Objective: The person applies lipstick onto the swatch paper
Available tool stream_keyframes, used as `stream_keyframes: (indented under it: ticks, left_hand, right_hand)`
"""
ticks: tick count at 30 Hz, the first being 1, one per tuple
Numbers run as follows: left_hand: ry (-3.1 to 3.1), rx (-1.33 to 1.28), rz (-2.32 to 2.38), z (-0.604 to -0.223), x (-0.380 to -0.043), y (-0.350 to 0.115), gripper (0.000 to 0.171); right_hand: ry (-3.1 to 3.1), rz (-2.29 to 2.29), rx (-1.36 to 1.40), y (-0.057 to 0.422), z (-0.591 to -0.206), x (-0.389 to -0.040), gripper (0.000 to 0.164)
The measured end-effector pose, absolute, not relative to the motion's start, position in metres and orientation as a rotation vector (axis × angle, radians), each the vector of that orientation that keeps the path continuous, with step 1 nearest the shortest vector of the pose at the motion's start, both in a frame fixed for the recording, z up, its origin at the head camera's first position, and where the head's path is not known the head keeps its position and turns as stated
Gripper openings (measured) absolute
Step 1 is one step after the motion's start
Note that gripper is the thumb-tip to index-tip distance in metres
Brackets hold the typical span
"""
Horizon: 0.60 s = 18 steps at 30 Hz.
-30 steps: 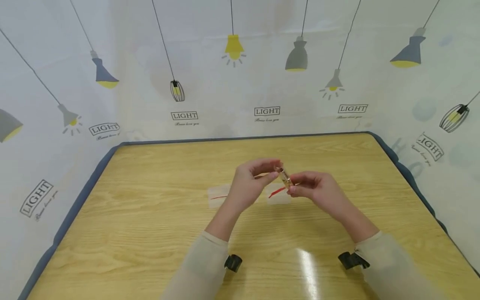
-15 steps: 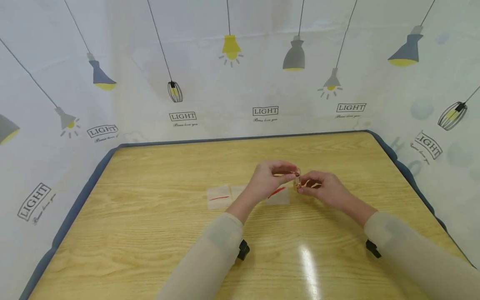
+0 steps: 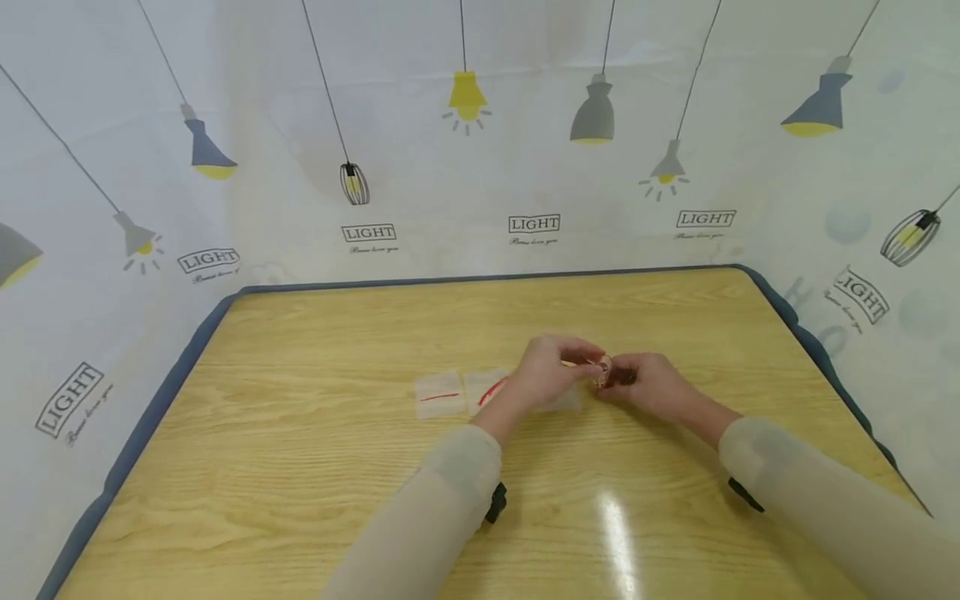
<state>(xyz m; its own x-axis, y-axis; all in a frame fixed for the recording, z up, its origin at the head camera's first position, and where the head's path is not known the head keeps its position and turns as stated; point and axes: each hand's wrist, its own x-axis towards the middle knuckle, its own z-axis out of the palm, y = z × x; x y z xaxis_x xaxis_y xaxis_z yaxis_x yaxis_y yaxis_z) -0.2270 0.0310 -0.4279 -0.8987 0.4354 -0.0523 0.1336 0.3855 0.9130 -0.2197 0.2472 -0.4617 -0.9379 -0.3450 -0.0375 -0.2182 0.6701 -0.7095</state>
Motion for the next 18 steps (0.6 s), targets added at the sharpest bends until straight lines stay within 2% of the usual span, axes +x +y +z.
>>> stream_keyframes:
  ticks: [9,18]
  left_hand:
    - [2.338,0.396,1.548,-0.427,-0.228,0.036,0.016]
    - [2.339,0.414,1.54,-0.429,-0.229,0.044,0.015]
  right_hand:
    - [2.664,-1.12,-0.462,0.253,-0.462,-0.223,0.009]
    - [2.699,-1.081,-0.492,0.262,-0.462,-0.221,0.009]
